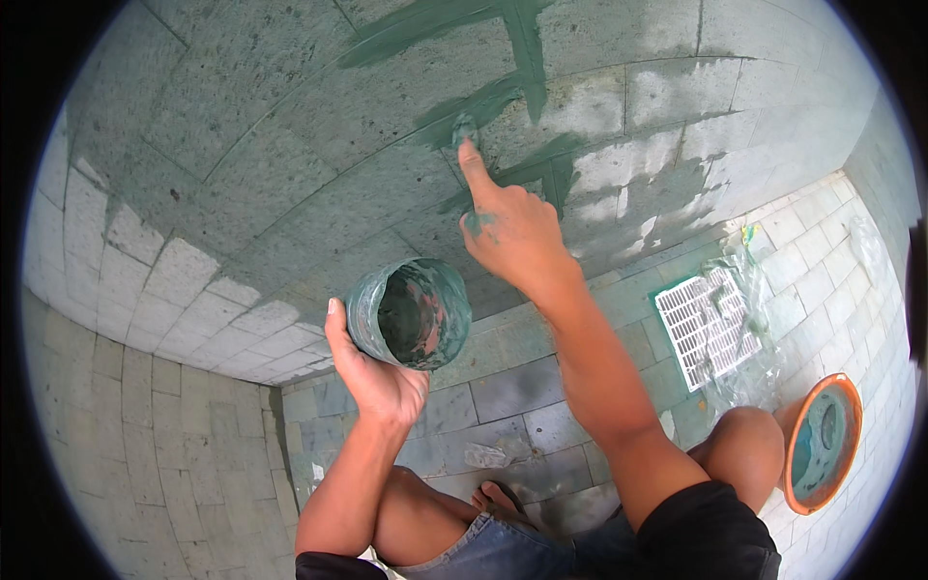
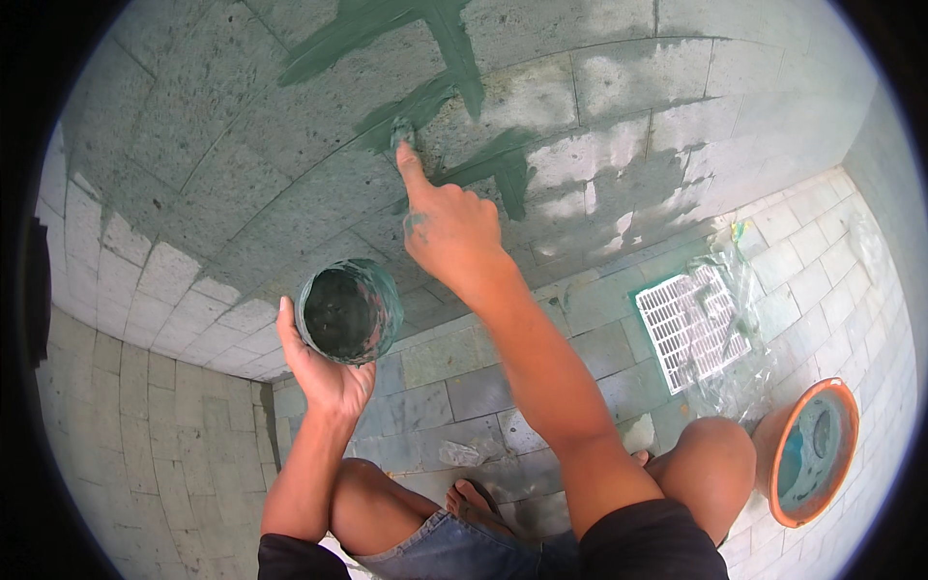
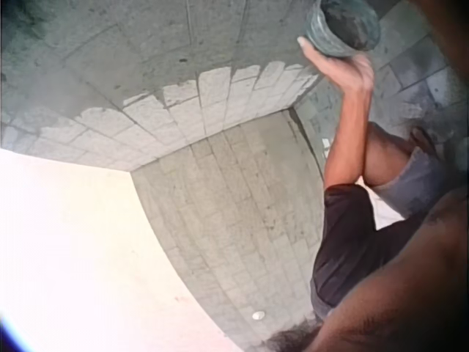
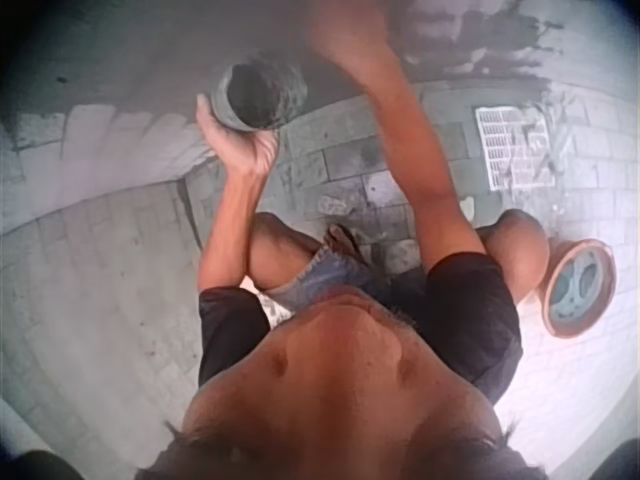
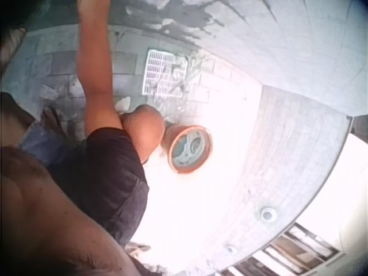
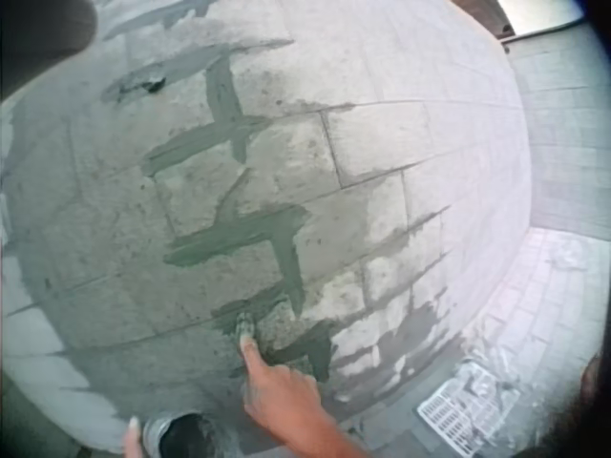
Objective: The person applies green grout to the joints and surfaces of a tiled wall by hand using their fingers.
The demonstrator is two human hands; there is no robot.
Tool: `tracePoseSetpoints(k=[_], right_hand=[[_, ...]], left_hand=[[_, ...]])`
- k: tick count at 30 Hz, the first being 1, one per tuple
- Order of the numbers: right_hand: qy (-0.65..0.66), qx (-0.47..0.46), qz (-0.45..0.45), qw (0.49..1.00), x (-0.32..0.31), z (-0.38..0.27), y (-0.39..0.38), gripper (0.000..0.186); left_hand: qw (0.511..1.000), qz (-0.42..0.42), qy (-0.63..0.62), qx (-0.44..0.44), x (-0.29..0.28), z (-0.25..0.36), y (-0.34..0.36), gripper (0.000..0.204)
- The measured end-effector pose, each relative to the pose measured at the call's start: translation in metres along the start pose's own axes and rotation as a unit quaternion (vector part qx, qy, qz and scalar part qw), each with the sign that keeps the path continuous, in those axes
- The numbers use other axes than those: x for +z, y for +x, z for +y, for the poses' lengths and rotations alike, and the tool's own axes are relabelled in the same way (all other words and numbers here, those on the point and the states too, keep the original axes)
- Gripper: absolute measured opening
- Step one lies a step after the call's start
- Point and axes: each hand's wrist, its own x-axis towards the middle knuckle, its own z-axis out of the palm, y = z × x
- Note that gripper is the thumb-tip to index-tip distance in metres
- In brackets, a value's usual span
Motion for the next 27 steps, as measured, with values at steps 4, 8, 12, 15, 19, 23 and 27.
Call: tracePoseSetpoints(k=[4, 8, 12, 15, 19, 23, 27], right_hand=[[0.143, 0.0, 0.097, 0.985, 0.007, 0.018, -0.001, 0.083], [0.179, 0.059, 0.181, 0.965, 0.005, 0.028, 0.017, 0.081], [0.058, 0.017, 0.07, 0.996, 0.01, 0.003, 0.013, 0.081], [0.094, -0.013, 0.023, 0.995, 0.023, -0.004, 0.006, 0.078], [0.205, 0.016, 0.112, 0.972, 0.004, 0.004, 0.007, 0.081], [0.064, 0.07, 0.168, 0.981, -0.011, 0.025, 0.014, 0.082], [0.03, 0.016, 0.056, 0.998, 0.011, 0.0, 0.002, 0.08]], left_hand=[[1.0, -0.002, -0.006, 0.0, 0.004, 0.001, -0.003, 0.061], [1.0, -0.019, -0.001, -0.006, 0.0, 0.003, -0.004, 0.061], [1.0, -0.008, 0.002, -0.001, -0.003, 0.009, -0.004, 0.061], [0.998, 0.056, -0.014, 0.015, 0.0, 0.007, -0.001, 0.06], [1.0, -0.009, -0.002, 0.007, -0.004, 0.011, -0.007, 0.062], [1.0, -0.013, -0.009, -0.006, -0.002, 0.009, -0.007, 0.063], [1.0, 0.0, -0.005, -0.006, 0.003, 0.004, -0.004, 0.064]])
